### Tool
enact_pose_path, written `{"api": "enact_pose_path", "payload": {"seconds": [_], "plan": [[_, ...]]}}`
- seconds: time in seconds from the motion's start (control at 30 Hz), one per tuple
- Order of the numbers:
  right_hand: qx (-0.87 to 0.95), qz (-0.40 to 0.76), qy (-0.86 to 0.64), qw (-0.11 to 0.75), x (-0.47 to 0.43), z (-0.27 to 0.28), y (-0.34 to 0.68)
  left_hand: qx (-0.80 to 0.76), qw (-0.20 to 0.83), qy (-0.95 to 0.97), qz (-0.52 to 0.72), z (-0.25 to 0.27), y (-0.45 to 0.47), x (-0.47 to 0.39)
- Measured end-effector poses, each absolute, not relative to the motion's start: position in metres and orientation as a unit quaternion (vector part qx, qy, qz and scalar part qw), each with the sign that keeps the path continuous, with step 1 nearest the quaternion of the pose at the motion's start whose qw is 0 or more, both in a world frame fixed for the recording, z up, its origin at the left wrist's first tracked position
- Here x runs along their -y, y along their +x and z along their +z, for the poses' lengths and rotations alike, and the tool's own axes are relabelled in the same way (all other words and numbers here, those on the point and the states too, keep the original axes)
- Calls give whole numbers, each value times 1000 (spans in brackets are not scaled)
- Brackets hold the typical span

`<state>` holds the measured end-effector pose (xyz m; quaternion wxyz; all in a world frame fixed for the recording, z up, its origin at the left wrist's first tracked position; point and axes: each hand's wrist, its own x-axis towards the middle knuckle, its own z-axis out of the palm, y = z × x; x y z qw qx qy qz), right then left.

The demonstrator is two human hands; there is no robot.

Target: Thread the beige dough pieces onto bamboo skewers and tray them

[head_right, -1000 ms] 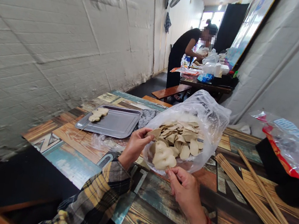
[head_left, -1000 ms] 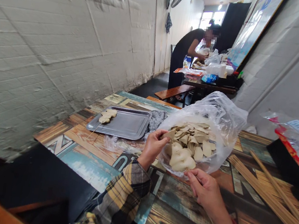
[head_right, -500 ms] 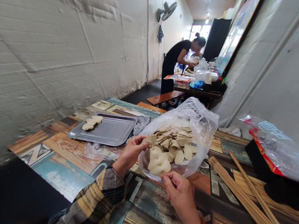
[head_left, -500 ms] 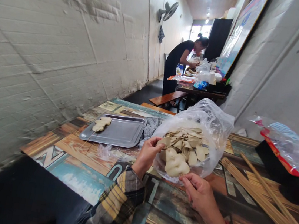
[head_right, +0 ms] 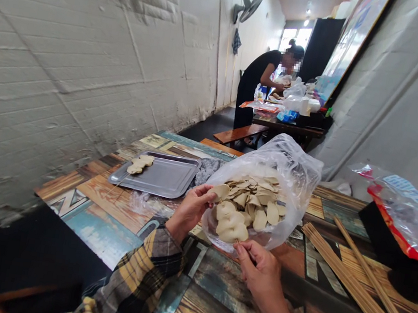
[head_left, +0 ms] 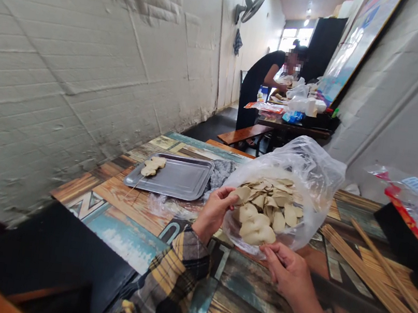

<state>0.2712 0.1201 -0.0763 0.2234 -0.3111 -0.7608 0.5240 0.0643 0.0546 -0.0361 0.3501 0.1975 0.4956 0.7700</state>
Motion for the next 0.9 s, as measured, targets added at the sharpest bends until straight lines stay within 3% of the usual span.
{"api": "enact_pose_path", "payload": {"seconds": [0.1,0.9], "plan": [[766,533,-301,196,-119,-73,272,-490,349,197,774,-38,64,-55],[793,487,-298,211,-127,-83,277,-469,358,140,795,-40,63,-55]]}}
